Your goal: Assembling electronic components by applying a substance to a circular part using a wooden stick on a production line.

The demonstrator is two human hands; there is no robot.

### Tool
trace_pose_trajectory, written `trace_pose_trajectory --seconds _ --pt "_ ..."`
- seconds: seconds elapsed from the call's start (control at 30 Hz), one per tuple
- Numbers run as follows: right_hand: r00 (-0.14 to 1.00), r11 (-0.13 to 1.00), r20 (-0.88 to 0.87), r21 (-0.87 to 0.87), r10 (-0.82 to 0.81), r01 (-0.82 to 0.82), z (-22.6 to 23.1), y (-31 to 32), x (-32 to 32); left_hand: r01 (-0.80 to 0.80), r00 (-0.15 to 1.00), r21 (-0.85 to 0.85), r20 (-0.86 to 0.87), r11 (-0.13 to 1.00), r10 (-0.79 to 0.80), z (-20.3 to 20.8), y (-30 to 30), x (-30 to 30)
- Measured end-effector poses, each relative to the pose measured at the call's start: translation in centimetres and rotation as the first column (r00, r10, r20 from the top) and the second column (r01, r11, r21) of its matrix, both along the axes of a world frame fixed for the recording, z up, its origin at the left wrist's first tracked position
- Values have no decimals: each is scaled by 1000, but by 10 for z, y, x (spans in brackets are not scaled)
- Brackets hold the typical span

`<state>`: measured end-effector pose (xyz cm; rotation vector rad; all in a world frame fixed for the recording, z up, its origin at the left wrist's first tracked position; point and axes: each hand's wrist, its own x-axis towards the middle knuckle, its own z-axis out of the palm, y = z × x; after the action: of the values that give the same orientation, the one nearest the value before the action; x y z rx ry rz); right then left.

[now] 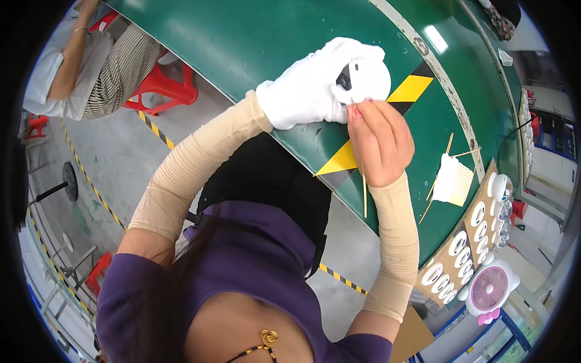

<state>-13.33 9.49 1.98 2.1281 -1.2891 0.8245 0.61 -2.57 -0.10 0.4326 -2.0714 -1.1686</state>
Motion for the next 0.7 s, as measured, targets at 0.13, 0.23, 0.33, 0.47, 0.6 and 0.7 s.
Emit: trace_pose_trajectory --seconds 0.13,0.23,0.33,0.47,0.6,0.7 --pt "999 999 39 -13 -32 33 1 1 6 -17 1000 -23 23 1000 17 0 2 1" --pt "997 998 50 -30 -59 61 4 -1 10 -17 999 -11 29 1000 17 2 3 0" --pt "994 997 86 -30 -73 76 6 -7 19 -23 1000 -30 -16 999 23 -3 1 -1" --pt "982 991 132 8 -132 132 2 7 21 -31 999 -38 34 999 32 1 3 2" --pt "975 992 187 -13 -117 122 10 -9 27 -43 999 -43 5 998 43 -2 5 0" --pt "955 987 251 57 -159 150 12 -8 33 -22 1000 -22 5 1000 22 -1 4 -2"
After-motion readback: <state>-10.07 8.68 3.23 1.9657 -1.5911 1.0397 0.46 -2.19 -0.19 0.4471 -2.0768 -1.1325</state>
